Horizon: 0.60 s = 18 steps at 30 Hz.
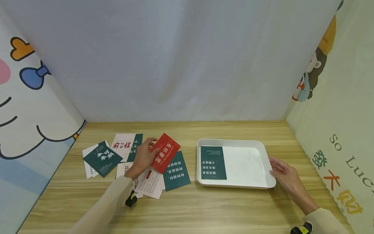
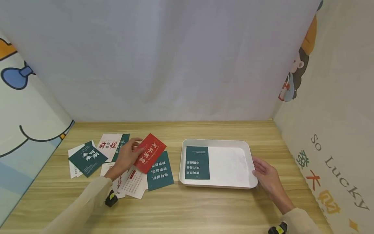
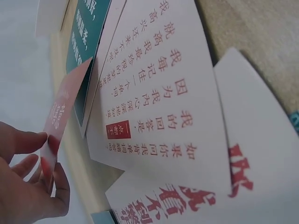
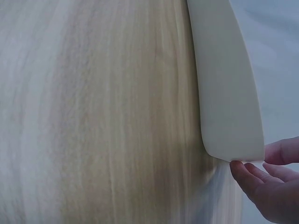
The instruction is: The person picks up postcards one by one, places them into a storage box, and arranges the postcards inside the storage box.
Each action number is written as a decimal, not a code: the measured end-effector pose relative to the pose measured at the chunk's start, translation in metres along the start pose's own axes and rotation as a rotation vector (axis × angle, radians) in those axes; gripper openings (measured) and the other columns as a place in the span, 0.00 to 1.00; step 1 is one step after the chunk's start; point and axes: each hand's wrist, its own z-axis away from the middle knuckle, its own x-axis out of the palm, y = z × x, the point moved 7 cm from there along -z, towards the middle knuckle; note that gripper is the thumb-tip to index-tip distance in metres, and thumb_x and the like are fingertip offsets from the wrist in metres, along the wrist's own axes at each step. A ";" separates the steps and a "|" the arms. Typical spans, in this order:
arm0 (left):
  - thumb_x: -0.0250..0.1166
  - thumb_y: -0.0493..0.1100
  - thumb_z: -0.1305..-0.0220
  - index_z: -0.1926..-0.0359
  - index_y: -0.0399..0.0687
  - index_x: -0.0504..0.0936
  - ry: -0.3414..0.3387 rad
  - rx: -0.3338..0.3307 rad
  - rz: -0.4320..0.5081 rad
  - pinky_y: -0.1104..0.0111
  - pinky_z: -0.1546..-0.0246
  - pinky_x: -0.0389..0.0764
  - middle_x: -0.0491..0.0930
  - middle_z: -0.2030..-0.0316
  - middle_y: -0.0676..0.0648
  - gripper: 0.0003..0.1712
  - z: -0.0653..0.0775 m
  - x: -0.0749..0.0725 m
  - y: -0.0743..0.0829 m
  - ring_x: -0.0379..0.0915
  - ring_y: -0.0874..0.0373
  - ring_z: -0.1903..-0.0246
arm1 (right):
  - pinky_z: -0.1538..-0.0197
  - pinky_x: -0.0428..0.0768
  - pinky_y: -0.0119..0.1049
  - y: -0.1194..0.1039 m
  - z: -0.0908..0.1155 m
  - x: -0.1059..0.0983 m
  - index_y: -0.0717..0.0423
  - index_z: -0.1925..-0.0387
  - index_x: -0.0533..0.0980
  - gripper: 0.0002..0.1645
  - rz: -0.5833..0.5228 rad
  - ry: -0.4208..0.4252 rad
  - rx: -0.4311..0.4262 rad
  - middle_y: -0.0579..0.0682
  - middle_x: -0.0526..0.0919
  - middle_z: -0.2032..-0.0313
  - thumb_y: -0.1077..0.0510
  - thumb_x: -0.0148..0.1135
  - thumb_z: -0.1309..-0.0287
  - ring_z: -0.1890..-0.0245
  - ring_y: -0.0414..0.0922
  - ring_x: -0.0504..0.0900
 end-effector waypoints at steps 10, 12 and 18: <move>0.60 0.33 0.23 0.30 0.37 0.71 0.025 -0.011 0.074 0.51 0.52 0.86 0.79 0.42 0.32 0.24 0.003 -0.005 0.003 0.81 0.39 0.48 | 0.51 0.76 0.15 0.000 0.001 -0.001 0.75 0.24 0.58 0.33 -0.006 -0.003 -0.008 0.76 0.64 0.28 0.68 0.55 0.24 0.53 0.12 0.69; 0.61 0.33 0.23 0.30 0.37 0.71 0.031 -0.010 0.090 0.51 0.52 0.86 0.79 0.42 0.32 0.24 0.004 -0.006 0.004 0.81 0.40 0.48 | 0.51 0.76 0.15 0.000 0.002 -0.001 0.75 0.24 0.58 0.33 -0.005 -0.001 -0.009 0.76 0.64 0.28 0.68 0.55 0.24 0.53 0.12 0.70; 0.62 0.34 0.24 0.31 0.39 0.73 0.060 -0.025 0.146 0.49 0.50 0.86 0.80 0.42 0.33 0.24 0.007 -0.011 0.008 0.82 0.38 0.47 | 0.51 0.76 0.15 0.001 0.001 -0.001 0.75 0.24 0.58 0.33 0.005 0.005 -0.011 0.77 0.64 0.28 0.68 0.55 0.24 0.53 0.12 0.69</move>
